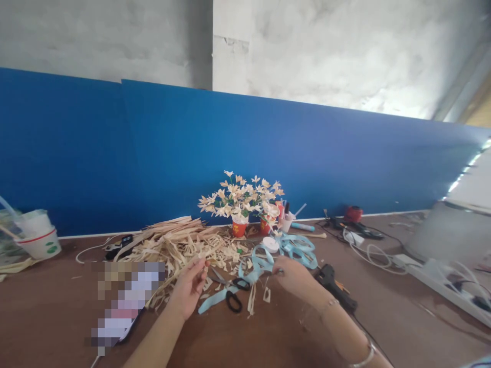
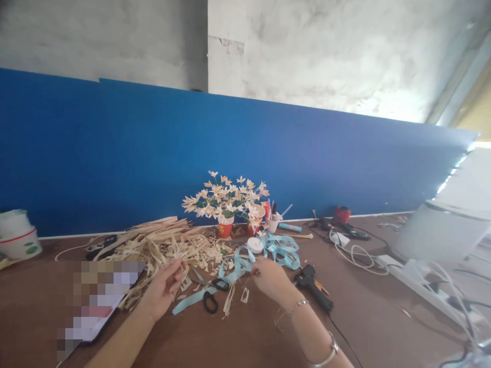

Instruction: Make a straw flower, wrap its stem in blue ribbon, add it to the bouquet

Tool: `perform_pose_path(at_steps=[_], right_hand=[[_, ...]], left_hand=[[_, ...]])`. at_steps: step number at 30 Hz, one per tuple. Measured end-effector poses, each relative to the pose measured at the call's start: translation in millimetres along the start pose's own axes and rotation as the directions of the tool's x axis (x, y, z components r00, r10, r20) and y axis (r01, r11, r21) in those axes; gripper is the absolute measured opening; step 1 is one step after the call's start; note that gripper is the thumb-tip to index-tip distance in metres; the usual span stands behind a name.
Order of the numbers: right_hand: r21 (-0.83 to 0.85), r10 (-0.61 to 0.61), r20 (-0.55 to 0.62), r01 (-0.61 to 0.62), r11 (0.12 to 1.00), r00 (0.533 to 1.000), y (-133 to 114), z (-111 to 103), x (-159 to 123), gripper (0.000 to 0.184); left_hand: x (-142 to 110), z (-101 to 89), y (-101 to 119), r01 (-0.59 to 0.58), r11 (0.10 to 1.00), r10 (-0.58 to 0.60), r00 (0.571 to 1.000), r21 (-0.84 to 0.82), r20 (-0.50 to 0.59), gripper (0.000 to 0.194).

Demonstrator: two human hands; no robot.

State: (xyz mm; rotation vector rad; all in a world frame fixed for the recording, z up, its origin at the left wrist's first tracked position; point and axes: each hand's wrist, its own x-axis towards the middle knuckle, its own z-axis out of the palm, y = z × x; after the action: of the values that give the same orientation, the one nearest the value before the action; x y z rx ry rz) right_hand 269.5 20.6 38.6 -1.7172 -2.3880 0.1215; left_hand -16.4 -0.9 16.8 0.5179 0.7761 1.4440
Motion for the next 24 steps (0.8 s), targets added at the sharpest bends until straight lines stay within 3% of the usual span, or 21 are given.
perform_pose_path(at_steps=[3,6,10,12,14,17,19,21,24], right_hand=[[-0.171,-0.254,0.126,0.273,0.947,0.959,-14.3,10.3,0.8,0.020],[-0.300,-0.405,0.221,0.457,0.837,0.887,-18.3,14.6,9.0,0.017],[-0.319,-0.551,0.331,0.640,0.698,0.766,-13.9,13.9,19.0,0.016],[-0.290,-0.587,0.335,0.673,0.680,0.737,-12.1,11.8,19.7,0.016],[-0.236,-0.586,0.295,0.652,0.721,0.755,-11.0,8.6,17.9,0.015],[-0.060,-0.468,0.149,0.480,0.875,0.871,-12.1,3.9,14.7,0.014],[0.171,-0.325,0.078,0.308,0.936,0.943,-17.8,3.0,14.8,0.012],[0.464,-0.203,0.076,0.145,0.874,0.976,-31.0,6.6,17.3,0.010],[0.798,-0.111,0.165,-0.067,0.599,0.980,-64.6,21.5,23.5,0.007]], left_hand=[[-0.2,-1.4,-3.0,0.026,0.999,-0.028,0.998,0.046,0.062,0.015],[1.9,-4.5,-5.1,0.077,0.995,-0.084,0.992,0.070,0.099,0.020],[1.4,-4.9,-6.0,0.173,0.978,-0.186,0.975,0.113,0.124,0.023],[-0.7,-2.8,-5.6,0.204,0.971,-0.219,0.968,0.123,0.122,0.023],[-2.5,-0.5,-5.4,0.205,0.972,-0.218,0.969,0.110,0.117,0.023],[-3.1,1.5,-6.7,0.169,0.983,-0.176,0.979,0.069,0.103,0.019],[-2.6,2.1,-8.4,0.158,0.986,-0.163,0.982,0.053,0.091,0.016],[-2.5,2.8,-10.3,0.168,0.985,-0.171,0.982,0.045,0.075,0.014],[-3.2,4.1,-12.9,0.168,0.985,-0.170,0.984,0.041,0.053,0.012]])
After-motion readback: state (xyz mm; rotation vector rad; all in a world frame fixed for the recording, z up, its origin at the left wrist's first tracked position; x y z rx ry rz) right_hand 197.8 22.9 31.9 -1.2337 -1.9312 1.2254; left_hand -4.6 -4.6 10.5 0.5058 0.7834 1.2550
